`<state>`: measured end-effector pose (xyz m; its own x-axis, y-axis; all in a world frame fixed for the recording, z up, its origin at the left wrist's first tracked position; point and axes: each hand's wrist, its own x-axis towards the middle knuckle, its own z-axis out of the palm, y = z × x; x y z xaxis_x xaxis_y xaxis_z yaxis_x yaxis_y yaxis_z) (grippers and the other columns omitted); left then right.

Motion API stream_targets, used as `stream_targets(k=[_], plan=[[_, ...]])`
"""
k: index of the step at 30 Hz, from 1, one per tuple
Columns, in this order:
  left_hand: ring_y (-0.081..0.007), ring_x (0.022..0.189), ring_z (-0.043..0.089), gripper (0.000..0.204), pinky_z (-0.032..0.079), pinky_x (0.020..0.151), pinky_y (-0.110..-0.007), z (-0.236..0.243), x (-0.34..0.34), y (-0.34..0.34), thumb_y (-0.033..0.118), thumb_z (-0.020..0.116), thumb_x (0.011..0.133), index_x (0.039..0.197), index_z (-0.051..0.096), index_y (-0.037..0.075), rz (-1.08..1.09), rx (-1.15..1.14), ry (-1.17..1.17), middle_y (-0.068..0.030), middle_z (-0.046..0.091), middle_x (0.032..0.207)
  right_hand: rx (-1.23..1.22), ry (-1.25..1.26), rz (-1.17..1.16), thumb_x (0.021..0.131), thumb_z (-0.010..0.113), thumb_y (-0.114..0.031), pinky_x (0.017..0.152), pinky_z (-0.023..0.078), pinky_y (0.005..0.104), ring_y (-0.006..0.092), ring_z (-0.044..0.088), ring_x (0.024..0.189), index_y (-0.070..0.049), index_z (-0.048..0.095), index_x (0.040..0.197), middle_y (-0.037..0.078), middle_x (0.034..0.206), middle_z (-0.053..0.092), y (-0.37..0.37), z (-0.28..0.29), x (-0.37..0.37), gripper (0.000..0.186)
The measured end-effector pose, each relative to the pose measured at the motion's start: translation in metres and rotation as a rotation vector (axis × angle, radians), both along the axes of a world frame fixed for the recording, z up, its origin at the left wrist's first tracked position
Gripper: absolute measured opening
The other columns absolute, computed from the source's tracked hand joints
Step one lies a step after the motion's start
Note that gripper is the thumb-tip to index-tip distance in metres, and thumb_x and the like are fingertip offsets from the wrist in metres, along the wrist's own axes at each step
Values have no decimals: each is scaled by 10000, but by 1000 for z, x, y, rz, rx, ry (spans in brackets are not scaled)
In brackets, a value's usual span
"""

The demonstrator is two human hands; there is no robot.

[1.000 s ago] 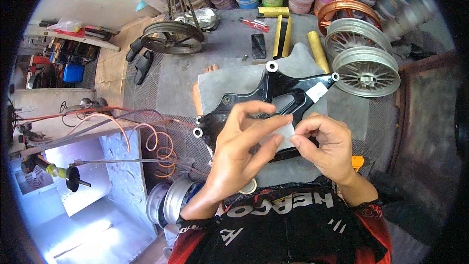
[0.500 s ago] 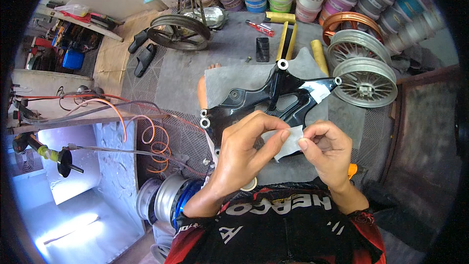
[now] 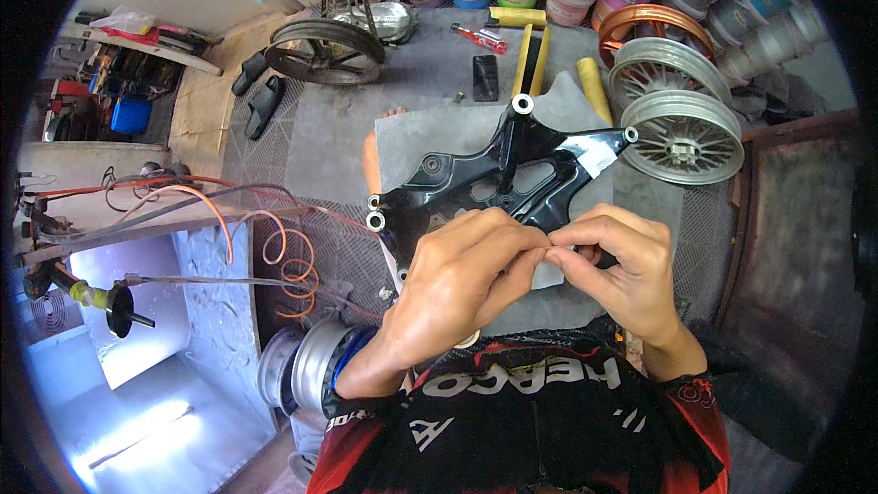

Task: The person cleans a black metal motorcycle swingarm with a cloth, uses a yellow heat gun to warm the surface, and applies white masking tape to specific areas. The person works on the floor in a workshop setting.

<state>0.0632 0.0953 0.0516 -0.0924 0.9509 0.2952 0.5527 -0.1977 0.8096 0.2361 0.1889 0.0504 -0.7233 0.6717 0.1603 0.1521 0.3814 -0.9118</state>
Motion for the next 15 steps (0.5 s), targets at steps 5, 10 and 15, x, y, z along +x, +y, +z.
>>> stream_targets(k=[5, 10, 15], plan=[[-284, 701, 631, 121, 488, 628, -339, 2, 0, 0, -33, 702, 743, 853, 656, -14, 12, -47, 47, -129, 644, 792, 267, 37, 32, 697, 750, 11, 555, 464, 315, 237, 596, 643, -19, 652, 832, 87, 736, 608, 1, -2, -3, 169], [-268, 674, 625, 121, 479, 606, -331, -2, 1, 1, -29, 701, 730, 841, 660, -5, 33, -34, 40, -119, 640, 751, 425, 89, 58, 634, 745, 20, 557, 454, 317, 235, 563, 636, -20, 642, 819, 78, 754, 593, 2, -5, -4, 216], [-234, 659, 622, 104, 472, 593, -315, -8, 7, 2, -25, 700, 731, 825, 660, -8, 78, -30, -101, -113, 640, 741, 588, 103, 58, 597, 752, 15, 537, 438, 315, 216, 530, 615, -11, 646, 842, 68, 754, 574, 3, -7, -3, 268]])
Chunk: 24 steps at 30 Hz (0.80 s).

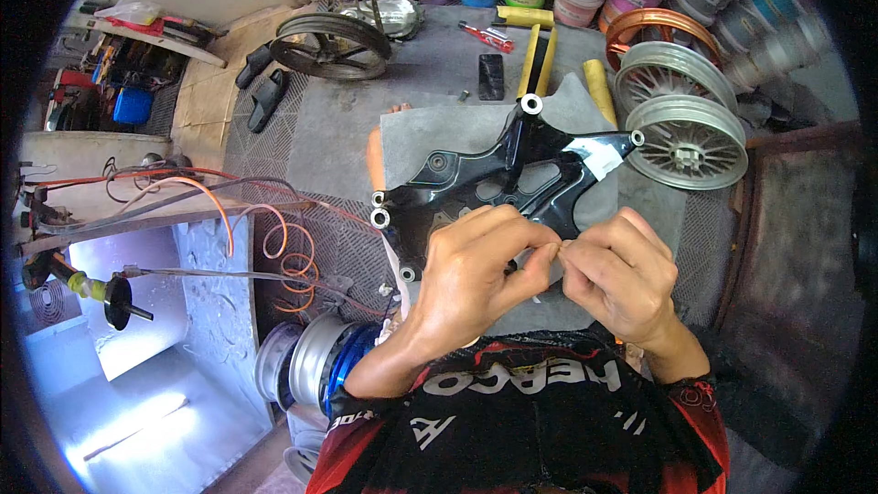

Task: The person cleans a black metal motorcycle swingarm with a cloth, uses a yellow heat gun to warm the surface, and applies white masking tape to specific areas. The person works on the floor in a workshop setting.

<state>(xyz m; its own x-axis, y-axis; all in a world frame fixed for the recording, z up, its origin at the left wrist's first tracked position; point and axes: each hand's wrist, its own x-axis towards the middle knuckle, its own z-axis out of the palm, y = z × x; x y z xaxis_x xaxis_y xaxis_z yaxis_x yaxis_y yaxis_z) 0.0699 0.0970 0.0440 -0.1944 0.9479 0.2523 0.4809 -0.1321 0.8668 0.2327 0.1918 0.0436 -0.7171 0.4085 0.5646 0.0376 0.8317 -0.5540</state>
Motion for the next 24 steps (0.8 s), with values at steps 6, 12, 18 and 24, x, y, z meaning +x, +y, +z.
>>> stream_targets(k=[6, 12, 18, 24], plan=[[-200, 679, 628, 71, 479, 616, -292, -2, 0, 2, -8, 697, 771, 835, 666, -12, -13, -31, -87, -108, 653, 760, 122, 40, 10, 600, 757, -4, 586, 485, 316, 230, 565, 665, -7, 657, 877, 73, 801, 603, -2, -4, 2, 294], [-153, 729, 629, 71, 487, 657, -275, 0, -12, 1, 23, 698, 813, 869, 671, -11, -91, -149, -170, -89, 668, 818, 103, 64, 50, 631, 738, -26, 619, 511, 331, 248, 611, 747, 4, 659, 889, 90, 848, 618, 6, -11, 4, 271], [-120, 804, 616, 82, 483, 700, -255, -6, -11, -1, 18, 687, 844, 912, 665, -22, -103, -249, -285, -75, 656, 885, 76, 125, 205, 630, 730, -24, 664, 538, 350, 261, 622, 765, -12, 654, 866, 97, 865, 599, 7, -21, 6, 248], [-85, 871, 591, 193, 469, 718, -224, -8, -11, -4, -36, 658, 862, 1050, 614, -41, -162, -363, -675, -54, 625, 974, -7, 177, 297, 647, 724, 9, 698, 550, 375, 277, 627, 807, -10, 632, 851, 111, 914, 583, 9, -29, 8, 224]])
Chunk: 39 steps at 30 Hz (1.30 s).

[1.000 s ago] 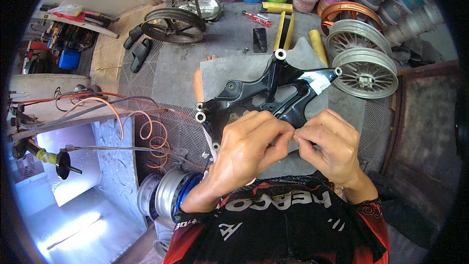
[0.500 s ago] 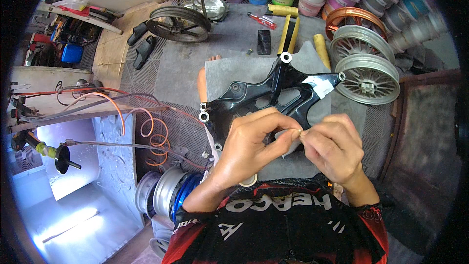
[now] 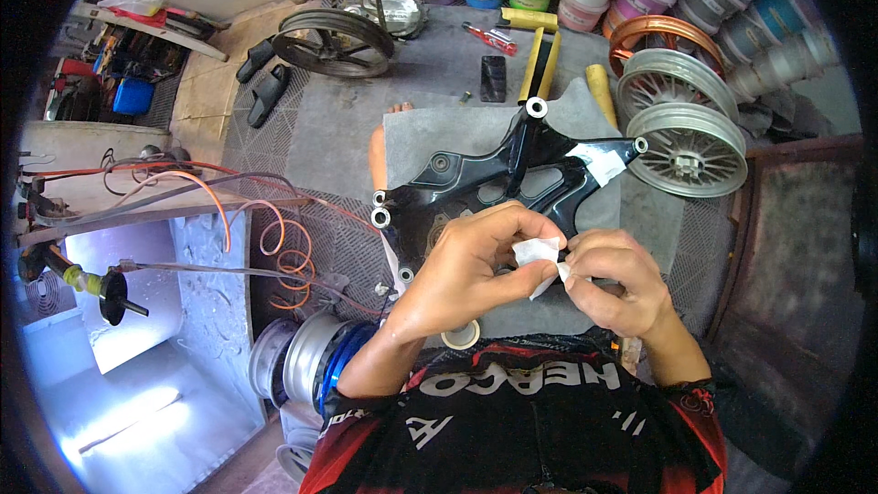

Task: The person cleans a black metal motorcycle swingarm with a cloth, uses a yellow heat gun to warm the surface, and applies white masking tape to specific areas. The person works on the floor in a workshop setting.

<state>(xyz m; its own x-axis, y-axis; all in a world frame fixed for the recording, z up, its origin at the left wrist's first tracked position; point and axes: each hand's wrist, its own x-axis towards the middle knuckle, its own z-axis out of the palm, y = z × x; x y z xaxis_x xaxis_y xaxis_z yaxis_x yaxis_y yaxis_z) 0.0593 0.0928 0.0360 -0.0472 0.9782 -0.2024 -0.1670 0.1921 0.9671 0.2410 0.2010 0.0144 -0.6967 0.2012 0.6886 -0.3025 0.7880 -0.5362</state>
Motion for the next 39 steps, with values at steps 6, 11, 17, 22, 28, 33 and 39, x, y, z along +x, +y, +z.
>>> stream_targets(k=[6, 11, 17, 22, 28, 33, 39], plan=[[-77, 880, 588, 230, 472, 718, -214, -7, -5, 4, -66, 630, 864, 1088, 582, -51, 9, 14, -160, -58, 613, 1011, -251, 41, 84, 691, 727, 60, 761, 549, 415, 305, 644, 842, 3, 602, 898, 134, 931, 608, 2, -14, 2, 248], [-91, 916, 579, 255, 475, 763, -226, -9, -11, 5, -53, 632, 871, 1120, 590, -18, 218, 119, -147, -46, 598, 1049, -835, 129, 161, 737, 700, 61, 799, 556, 446, 268, 650, 812, 15, 574, 911, 156, 919, 621, -4, -7, 18, 220], [-155, 960, 558, 234, 445, 768, -233, -5, -13, 0, -64, 687, 796, 1025, 667, -20, 336, 248, 121, -146, 569, 1133, -925, 332, -538, 823, 645, 53, 856, 496, 310, 166, 589, 913, -14, 602, 978, 134, 1142, 549, 52, -45, 38, 174], [-180, 998, 551, 191, 460, 766, -251, -3, -12, 2, -73, 692, 783, 966, 684, -21, 266, 219, 141, -158, 580, 1143, -1087, 172, -559, 855, 662, 24, 813, 472, 256, 116, 587, 913, -9, 642, 985, 58, 1040, 625, 93, -75, 64, 136], [-252, 1021, 553, 169, 450, 822, -329, -2, -12, 10, -79, 689, 756, 914, 693, -17, 220, 286, 206, -157, 679, 878, -1167, 42, -554, 877, 672, -56, 805, 459, 238, 97, 581, 859, -12, 654, 959, 17, 917, 624, 105, -76, 56, 95], [-231, 991, 574, 177, 443, 817, -312, 0, -13, 12, -87, 691, 737, 901, 700, -21, 201, 271, 207, -177, 670, 888, -1171, -57, -508, 861, 685, -65, 812, 440, 243, 93, 553, 884, -7, 661, 908, 10, 972, 552, 117, -88, 58, 78], [-210, 957, 594, 184, 443, 806, -296, -2, -12, 15, -100, 686, 733, 897, 705, -19, 189, 289, 204, -193, 661, 898, -1189, -86, -550, 845, 696, -59, 789, 418, 232, 87, 514, 859, -3, 662, 880, 9, 982, 524, 125, -107, 53, 74]])
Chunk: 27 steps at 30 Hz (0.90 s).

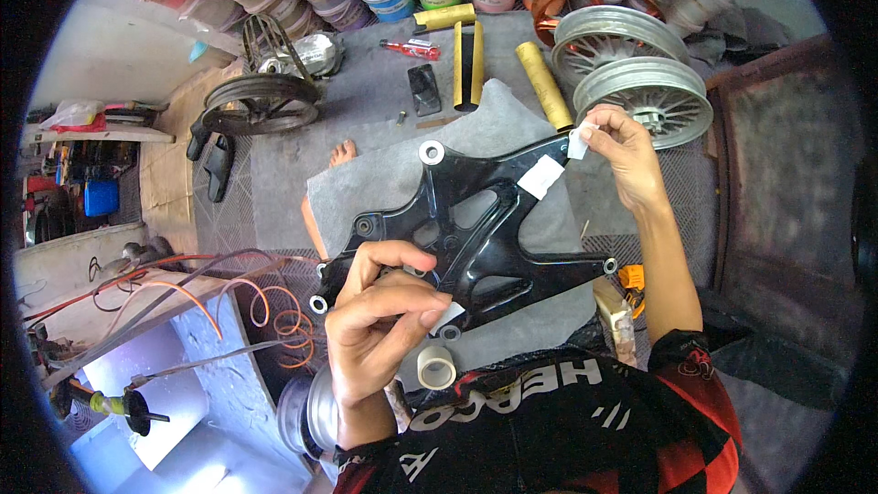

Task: The person cleans a black metal motorcycle swingarm with a cloth, uses a yellow heat gun to warm the surface, and applies white masking tape to specific areas. The person works on the floor in a workshop setting.

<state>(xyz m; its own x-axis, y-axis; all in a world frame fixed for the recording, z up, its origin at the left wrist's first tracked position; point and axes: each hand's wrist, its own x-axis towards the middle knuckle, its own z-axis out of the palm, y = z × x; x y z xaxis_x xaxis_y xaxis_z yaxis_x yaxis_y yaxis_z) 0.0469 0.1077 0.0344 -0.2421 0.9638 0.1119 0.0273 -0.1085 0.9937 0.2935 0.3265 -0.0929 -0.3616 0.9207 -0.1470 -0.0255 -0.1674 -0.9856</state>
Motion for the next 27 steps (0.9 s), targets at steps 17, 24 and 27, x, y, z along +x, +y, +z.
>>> stream_targets(k=[17, 24, 27], plan=[[-124, 908, 540, 196, 425, 670, -209, 1, 0, 1, -59, 683, 803, 980, 718, 19, 56, -91, 47, -97, 546, 1137, 301, -281, -42, 827, 729, -117, 702, 466, 242, 126, 565, 825, -40, 646, 1116, 53, 1079, 563, 5, -6, -6, 311], [-140, 1019, 534, 240, 447, 769, -208, 1, -1, 7, -104, 626, 832, 1033, 695, 8, 52, -54, -6, -98, 520, 1160, 182, 2, -157, 881, 666, -103, 823, 458, 255, 106, 571, 914, -23, 647, 1088, 55, 1092, 615, 0, 7, -3, 223], [-115, 958, 534, 236, 434, 739, -195, -1, -1, 8, -110, 622, 829, 1027, 693, -3, 57, -35, -2, -95, 519, 1169, 59, 208, -191, 888, 653, -81, 893, 433, 263, 104, 566, 945, -30, 653, 1023, 65, 1136, 613, 5, 10, 6, 145]])
